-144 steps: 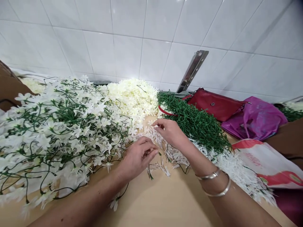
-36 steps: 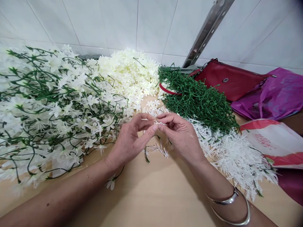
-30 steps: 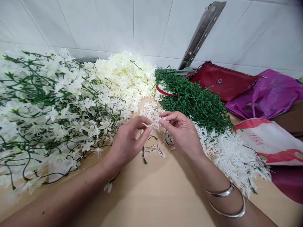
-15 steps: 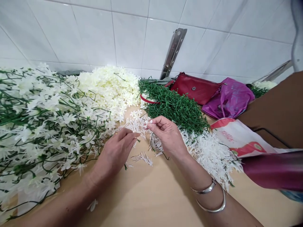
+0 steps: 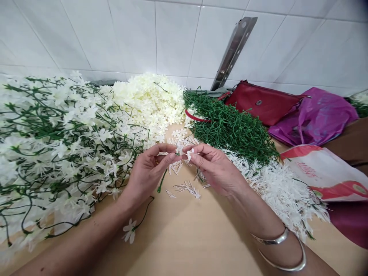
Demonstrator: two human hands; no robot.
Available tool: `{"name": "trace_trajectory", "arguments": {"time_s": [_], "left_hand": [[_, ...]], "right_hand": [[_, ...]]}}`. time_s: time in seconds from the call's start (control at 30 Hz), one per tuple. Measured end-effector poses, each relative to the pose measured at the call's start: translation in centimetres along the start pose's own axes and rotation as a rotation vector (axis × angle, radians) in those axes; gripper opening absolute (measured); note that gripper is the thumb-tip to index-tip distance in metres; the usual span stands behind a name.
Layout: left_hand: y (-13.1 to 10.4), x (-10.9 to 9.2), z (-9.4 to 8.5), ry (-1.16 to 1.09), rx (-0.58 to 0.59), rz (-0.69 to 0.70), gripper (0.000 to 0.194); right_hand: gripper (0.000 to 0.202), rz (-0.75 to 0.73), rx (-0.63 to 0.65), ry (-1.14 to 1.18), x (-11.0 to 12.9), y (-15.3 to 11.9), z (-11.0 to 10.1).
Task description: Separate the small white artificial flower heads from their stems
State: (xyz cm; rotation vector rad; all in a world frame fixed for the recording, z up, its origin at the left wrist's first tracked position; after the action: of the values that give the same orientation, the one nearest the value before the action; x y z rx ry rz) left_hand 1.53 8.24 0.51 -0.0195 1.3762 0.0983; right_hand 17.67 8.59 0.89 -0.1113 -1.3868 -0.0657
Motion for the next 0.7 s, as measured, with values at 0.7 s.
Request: {"name": "trace_trajectory", "arguments": {"time_s": [0.7], "left_hand": [[0.0, 0.3, -0.4, 0.303, 0.035, 0.248, 0.013]], "right_hand": [[0.033, 0.022, -0.028, 0.003, -1.7, 0.1, 0.4]]}}
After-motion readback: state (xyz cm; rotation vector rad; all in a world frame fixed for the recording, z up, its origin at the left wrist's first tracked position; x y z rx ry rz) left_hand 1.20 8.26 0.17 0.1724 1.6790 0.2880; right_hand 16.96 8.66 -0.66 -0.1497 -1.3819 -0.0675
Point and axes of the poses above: each hand's wrist, its own y-axis towards the middle knuckle, its own z-axis out of the palm, x = y × z, the point moved 7 cm from there along y, towards the middle knuckle, and after that the axes turned 15 degrees about -x, right-handed, at the moved point
